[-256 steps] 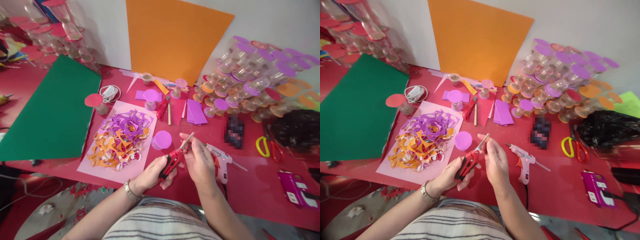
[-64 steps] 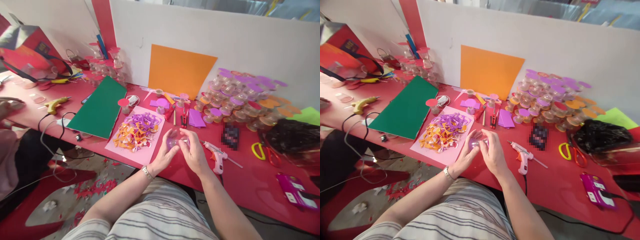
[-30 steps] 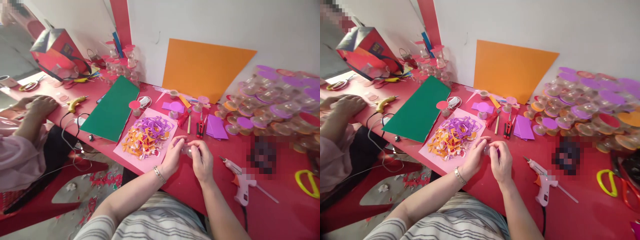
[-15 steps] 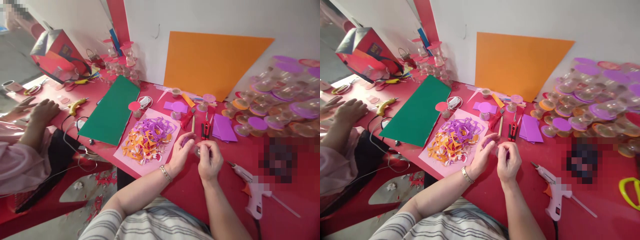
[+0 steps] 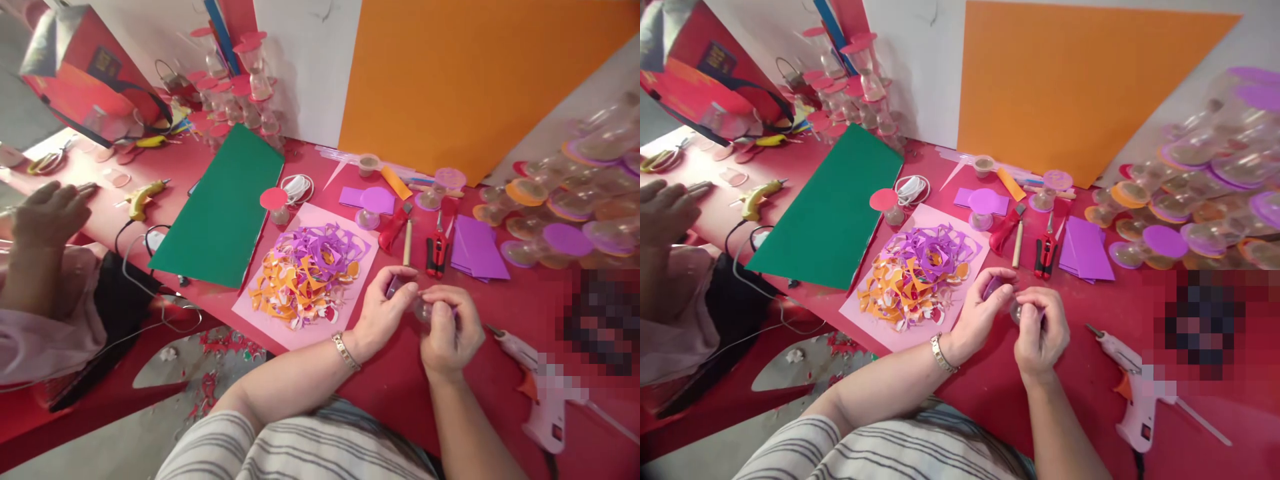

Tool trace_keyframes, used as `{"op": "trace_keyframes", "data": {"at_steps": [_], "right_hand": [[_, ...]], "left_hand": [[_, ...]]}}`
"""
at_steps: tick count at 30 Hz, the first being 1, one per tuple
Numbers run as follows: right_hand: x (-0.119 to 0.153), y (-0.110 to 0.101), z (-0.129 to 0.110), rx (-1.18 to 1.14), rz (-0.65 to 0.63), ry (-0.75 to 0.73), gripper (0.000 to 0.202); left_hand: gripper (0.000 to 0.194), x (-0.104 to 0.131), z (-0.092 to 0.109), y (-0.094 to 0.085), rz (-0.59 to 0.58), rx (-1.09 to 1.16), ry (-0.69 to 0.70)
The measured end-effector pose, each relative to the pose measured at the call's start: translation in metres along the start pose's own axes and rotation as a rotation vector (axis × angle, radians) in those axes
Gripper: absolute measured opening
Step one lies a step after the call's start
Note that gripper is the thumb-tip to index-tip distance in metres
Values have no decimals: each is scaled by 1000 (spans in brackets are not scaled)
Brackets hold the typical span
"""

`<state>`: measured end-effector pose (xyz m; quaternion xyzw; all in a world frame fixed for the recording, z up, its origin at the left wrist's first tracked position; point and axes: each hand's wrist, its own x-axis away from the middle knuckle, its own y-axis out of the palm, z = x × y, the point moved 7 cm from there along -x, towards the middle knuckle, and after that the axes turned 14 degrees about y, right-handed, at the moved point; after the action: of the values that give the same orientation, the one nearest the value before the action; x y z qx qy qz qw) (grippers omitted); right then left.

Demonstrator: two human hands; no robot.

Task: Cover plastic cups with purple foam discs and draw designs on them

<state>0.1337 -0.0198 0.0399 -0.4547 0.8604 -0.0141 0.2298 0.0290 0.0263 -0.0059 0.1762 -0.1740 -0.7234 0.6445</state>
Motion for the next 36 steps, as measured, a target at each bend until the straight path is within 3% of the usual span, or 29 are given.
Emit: {"op": "trace_keyframes", "data": {"at_steps": [17,27,36], "right_hand": [[3,-3,8,34,-53,47,15],[6,-5,4,93,-31,-4,15],[5,-10,0,33,-45,-52,19]], "left_hand": [[32,2,-4,0,-44,-73,-24],[30,5,-1,1,-52,-121,-32],[46,10,-1,4,-95,-73,-37]]}}
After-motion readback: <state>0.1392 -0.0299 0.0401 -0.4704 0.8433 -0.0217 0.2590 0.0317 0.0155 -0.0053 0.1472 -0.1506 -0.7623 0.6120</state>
